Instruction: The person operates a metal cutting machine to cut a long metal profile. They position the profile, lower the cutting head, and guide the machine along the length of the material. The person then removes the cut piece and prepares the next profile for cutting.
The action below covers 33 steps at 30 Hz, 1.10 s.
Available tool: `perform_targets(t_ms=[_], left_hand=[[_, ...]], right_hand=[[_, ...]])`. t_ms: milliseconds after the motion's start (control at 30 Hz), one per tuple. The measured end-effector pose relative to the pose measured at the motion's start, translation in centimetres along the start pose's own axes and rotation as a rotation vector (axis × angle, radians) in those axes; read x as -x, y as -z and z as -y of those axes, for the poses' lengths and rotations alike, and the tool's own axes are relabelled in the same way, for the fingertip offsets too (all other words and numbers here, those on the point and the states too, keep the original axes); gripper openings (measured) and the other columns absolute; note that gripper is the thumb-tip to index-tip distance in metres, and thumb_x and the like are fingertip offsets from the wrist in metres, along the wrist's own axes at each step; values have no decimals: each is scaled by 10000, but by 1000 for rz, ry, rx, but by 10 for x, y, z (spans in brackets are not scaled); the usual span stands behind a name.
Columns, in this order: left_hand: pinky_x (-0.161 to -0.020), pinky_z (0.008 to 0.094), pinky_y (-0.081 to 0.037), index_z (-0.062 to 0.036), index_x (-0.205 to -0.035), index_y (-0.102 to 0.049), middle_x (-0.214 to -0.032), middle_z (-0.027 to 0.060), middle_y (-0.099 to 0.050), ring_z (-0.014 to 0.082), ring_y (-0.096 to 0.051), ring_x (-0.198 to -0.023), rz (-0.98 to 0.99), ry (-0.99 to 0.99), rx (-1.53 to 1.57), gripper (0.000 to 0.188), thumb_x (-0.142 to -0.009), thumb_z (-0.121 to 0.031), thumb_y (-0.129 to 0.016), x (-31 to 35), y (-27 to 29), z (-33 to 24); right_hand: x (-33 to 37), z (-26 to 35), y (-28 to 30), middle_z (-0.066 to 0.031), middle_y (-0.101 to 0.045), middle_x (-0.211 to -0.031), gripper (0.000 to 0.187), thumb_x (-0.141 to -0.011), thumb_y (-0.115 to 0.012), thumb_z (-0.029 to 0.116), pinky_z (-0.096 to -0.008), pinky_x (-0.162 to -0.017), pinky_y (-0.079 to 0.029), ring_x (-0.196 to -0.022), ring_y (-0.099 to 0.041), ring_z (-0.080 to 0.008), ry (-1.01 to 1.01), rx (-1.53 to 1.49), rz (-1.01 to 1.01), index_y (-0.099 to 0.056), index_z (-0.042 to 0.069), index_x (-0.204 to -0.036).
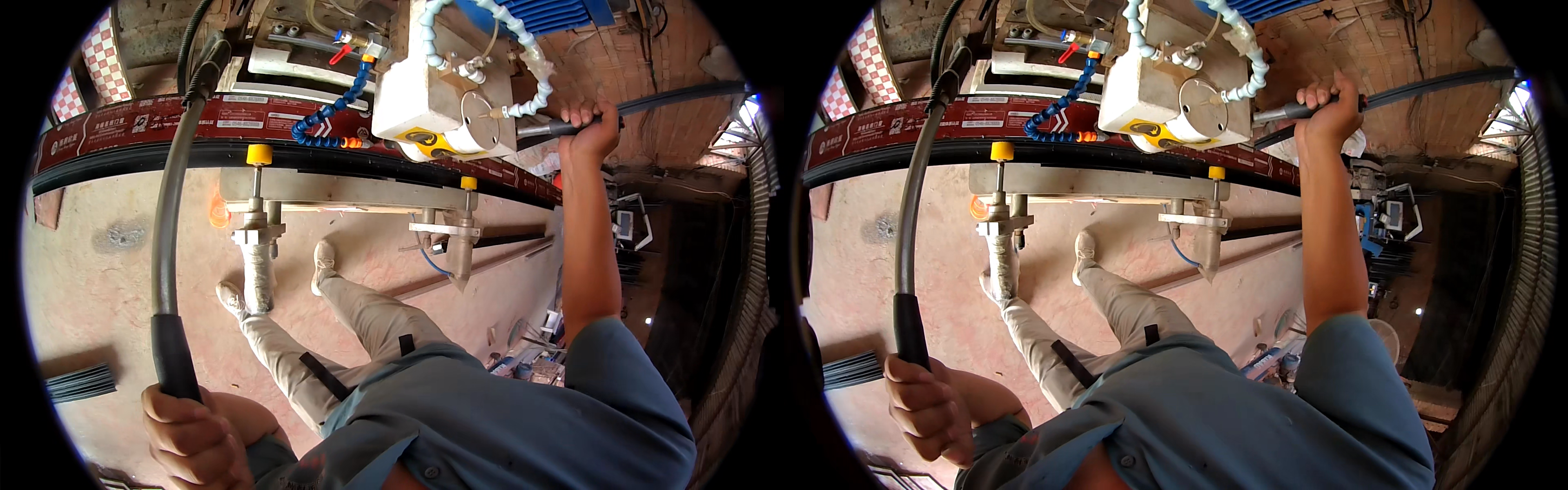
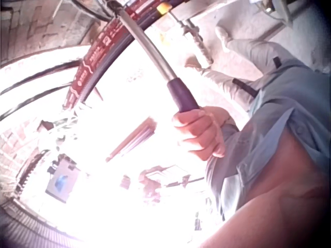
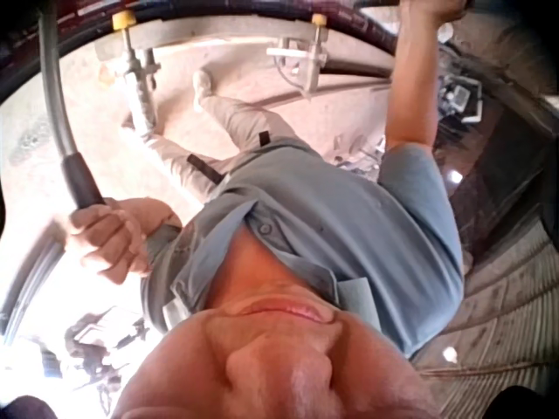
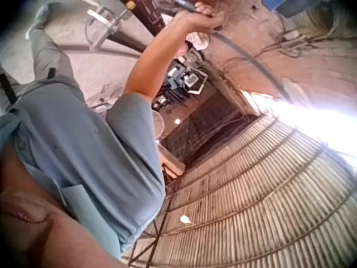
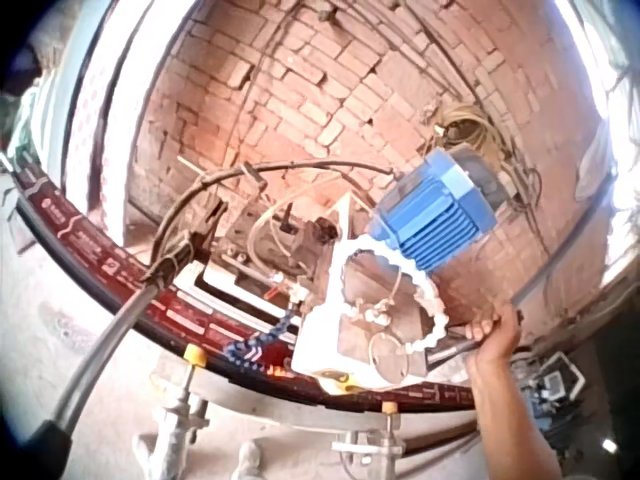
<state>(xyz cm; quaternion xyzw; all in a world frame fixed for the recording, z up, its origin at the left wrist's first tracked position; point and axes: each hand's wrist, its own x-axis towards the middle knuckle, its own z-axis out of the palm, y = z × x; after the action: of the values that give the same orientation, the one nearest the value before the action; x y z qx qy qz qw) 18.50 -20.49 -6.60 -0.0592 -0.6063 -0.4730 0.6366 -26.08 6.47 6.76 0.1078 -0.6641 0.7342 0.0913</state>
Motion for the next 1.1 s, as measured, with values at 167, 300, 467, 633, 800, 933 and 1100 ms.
perform_targets(t_ms=[167,300,467,633,800,933,1100], left_hand=[[-607,306,-320,-252,-598,-405,-515,-109,-397,65,-411,-488,59,0,27,362,-845,-417,-613,-1,3,-2],[-611,301,-328,-245,-594,-401,-512,-111,-404,65,-412,-488,29,-13,72,372,-838,-419,-621,-4,-1,0],[-617,303,-339,-236,-593,-397,-505,-105,-399,66,-410,-487,34,-34,106,361,-830,-405,-609,-4,-2,4],[-620,312,-339,-234,-592,-387,-507,-99,-383,71,-397,-487,5,18,30,358,-836,-403,-587,-1,-1,-3],[-629,329,-334,-235,-594,-376,-508,-98,-381,80,-394,-488,19,22,18,365,-845,-415,-569,2,4,-3],[-636,336,-332,-238,-587,-368,-509,-94,-379,87,-388,-487,2,-22,55,371,-833,-421,-577,7,2,1],[-602,324,-353,-208,-595,-386,-509,-78,-411,92,-425,-483,46,-65,108,359,-837,-365,-600,22,9,12]], right_hand=[[8,2,-21,-10,-363,-561,285,-852,-604,153,-343,-539,-381,-474,-361,-150,-23,0,-106,-352,141,-718],[2,-1,-23,-11,-362,-562,286,-850,-608,159,-345,-538,-379,-477,-361,-151,4,11,-123,-354,135,-720],[-6,-5,-20,-16,-354,-559,259,-839,-597,165,-355,-531,-383,-471,-353,-157,88,16,-91,-368,123,-728],[-14,-11,-1,-23,-357,-559,258,-827,-591,179,-364,-518,-385,-474,-362,-157,66,31,-124,-364,116,-723],[-10,-11,-4,-16,-368,-558,239,-826,-580,178,-351,-525,-376,-471,-357,-150,62,15,-145,-371,120,-724],[-5,-8,-8,-2,-371,-567,206,-834,-555,186,-330,-556,-368,-487,-348,-133,66,66,-111,-380,139,-735],[-17,-12,7,-23,-391,-555,199,-820,-555,167,-365,-519,-367,-459,-362,-156,89,21,-56,-388,124,-722]])
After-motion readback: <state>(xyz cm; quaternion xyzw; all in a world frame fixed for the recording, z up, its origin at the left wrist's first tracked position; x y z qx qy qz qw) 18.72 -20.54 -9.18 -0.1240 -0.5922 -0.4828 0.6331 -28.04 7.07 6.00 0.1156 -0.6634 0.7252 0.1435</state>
